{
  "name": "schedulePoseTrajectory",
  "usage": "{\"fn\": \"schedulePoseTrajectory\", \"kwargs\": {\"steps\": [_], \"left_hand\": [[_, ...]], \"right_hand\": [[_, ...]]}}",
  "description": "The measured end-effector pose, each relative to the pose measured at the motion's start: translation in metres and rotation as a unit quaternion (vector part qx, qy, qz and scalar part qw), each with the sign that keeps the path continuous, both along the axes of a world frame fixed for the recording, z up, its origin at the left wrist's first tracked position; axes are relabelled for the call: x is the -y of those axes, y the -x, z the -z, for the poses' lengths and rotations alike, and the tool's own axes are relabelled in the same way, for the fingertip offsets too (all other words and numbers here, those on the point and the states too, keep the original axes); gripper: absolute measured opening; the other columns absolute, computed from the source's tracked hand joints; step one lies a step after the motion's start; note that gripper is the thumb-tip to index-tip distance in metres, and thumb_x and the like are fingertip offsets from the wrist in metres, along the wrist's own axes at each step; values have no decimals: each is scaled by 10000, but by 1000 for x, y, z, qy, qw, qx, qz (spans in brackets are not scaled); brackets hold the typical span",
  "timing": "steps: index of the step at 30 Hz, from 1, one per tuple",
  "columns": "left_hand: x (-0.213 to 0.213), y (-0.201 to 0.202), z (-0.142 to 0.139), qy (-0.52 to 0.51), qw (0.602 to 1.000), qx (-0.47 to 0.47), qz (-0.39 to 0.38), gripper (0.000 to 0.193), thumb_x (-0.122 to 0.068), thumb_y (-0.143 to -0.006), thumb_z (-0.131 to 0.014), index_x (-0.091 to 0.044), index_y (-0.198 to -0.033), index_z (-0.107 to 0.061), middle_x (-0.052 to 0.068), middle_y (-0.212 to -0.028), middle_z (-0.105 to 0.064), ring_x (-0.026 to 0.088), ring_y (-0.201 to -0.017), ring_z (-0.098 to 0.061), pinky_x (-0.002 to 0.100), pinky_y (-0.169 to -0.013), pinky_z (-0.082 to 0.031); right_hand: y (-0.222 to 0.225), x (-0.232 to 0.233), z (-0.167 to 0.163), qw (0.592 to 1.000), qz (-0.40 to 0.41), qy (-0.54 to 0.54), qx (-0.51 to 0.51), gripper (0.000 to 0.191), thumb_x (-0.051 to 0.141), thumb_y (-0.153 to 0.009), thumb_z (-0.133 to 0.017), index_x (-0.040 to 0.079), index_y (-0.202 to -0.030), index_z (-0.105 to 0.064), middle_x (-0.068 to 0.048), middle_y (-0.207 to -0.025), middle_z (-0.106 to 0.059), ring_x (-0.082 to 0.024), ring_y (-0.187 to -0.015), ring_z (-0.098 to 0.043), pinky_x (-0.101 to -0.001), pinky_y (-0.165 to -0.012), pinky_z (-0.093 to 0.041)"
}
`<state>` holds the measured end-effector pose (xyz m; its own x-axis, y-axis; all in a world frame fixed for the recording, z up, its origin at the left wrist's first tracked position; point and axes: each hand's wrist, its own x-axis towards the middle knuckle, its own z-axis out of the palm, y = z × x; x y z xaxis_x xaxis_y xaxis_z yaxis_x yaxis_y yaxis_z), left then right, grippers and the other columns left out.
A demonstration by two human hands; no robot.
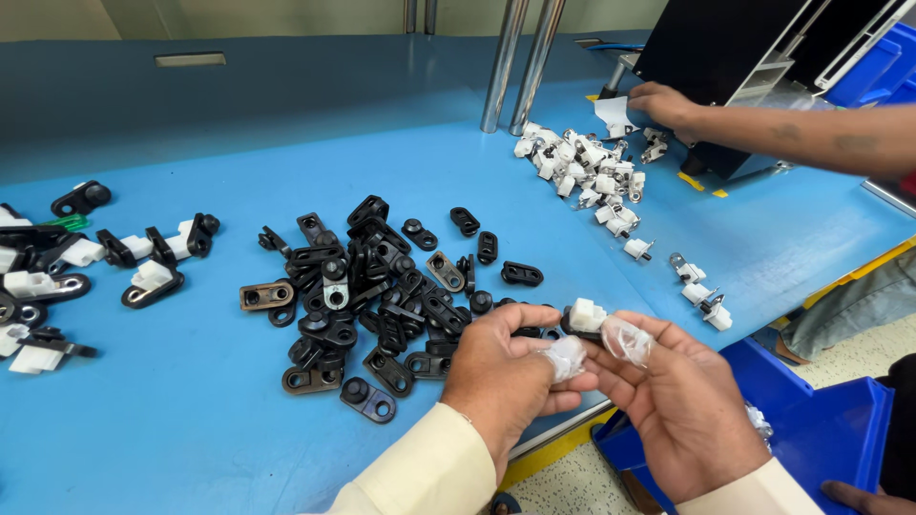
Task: The person sits at a factory workbench wrapping small black plastic brackets with white foam strips, pressing the foam around each part by hand and placing finished parts in a pile. They briefly carry a bag of parts to the floor, empty it, and return to wrapping more brackets.
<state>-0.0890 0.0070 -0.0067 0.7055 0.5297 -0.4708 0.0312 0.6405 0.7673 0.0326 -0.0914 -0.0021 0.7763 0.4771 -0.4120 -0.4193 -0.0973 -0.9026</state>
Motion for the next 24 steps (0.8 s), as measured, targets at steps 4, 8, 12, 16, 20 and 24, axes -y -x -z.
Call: {"fn": "schedulePoseTrajectory", "kwargs": {"steps": [4, 8, 12, 16, 20, 24], "left_hand": [[0, 0, 2, 6, 999, -2, -31, 406, 35, -880, -638, -26, -1281, -608, 132, -983, -763, 156, -788, -746, 246, -656, -614], [0, -2, 5, -39, 996, 11, -84, 314, 25, -870, -645, 1, -1182, -678, 119, -948, -762, 149, -737, -738, 247, -622, -608], [0, 0, 5, -92, 991, -25, -93, 266, 27, -857, -658, 1, -1115, -717, 121, -907, -783, 142, -706, -748, 240, -601, -616], [-4, 3, -1, -124, 991, 3, -44, 302, 43, -850, -584, 15, -1127, -698, 128, -913, -788, 161, -724, -782, 247, -589, -618], [-22, 9, -2, -76, 993, -54, 75, 327, -274, -1024, -605, -17, -1210, -684, 137, -1038, -724, 181, -784, -732, 283, -598, -607], [-25, 8, 9, -116, 983, -65, 126, 303, -183, -947, -639, -46, -1208, -708, 123, -1064, -756, 160, -802, -744, 252, -633, -619]], "right_hand": [[9, 0, 0, 1000, 5, 14, -18, 234, 63, -951, -550, 15, -1173, -603, -180, -1029, -731, -256, -895, -717, -373, -830, -607], [11, 1, 1, 999, -40, 19, -29, 315, 93, -959, -569, -13, -1235, -678, -175, -1033, -732, -220, -864, -698, -353, -770, -591], [9, 3, 7, 998, -54, 11, -6, 301, 58, -949, -570, -60, -1214, -650, -158, -1024, -743, -215, -848, -708, -342, -763, -601], [-1, 6, 10, 997, -70, -16, 15, 295, 59, -951, -563, -65, -1195, -673, -148, -1010, -738, -195, -799, -686, -330, -748, -598], [-24, 9, 4, 986, -154, 21, 57, 353, -3, -922, -575, -67, -1232, -731, -126, -933, -707, -162, -755, -652, -293, -693, -565], [-41, 3, 4, 940, -278, 86, 178, 391, -91, -832, -635, -53, -1214, -704, -146, -919, -776, -167, -716, -639, -286, -645, -532]]}}
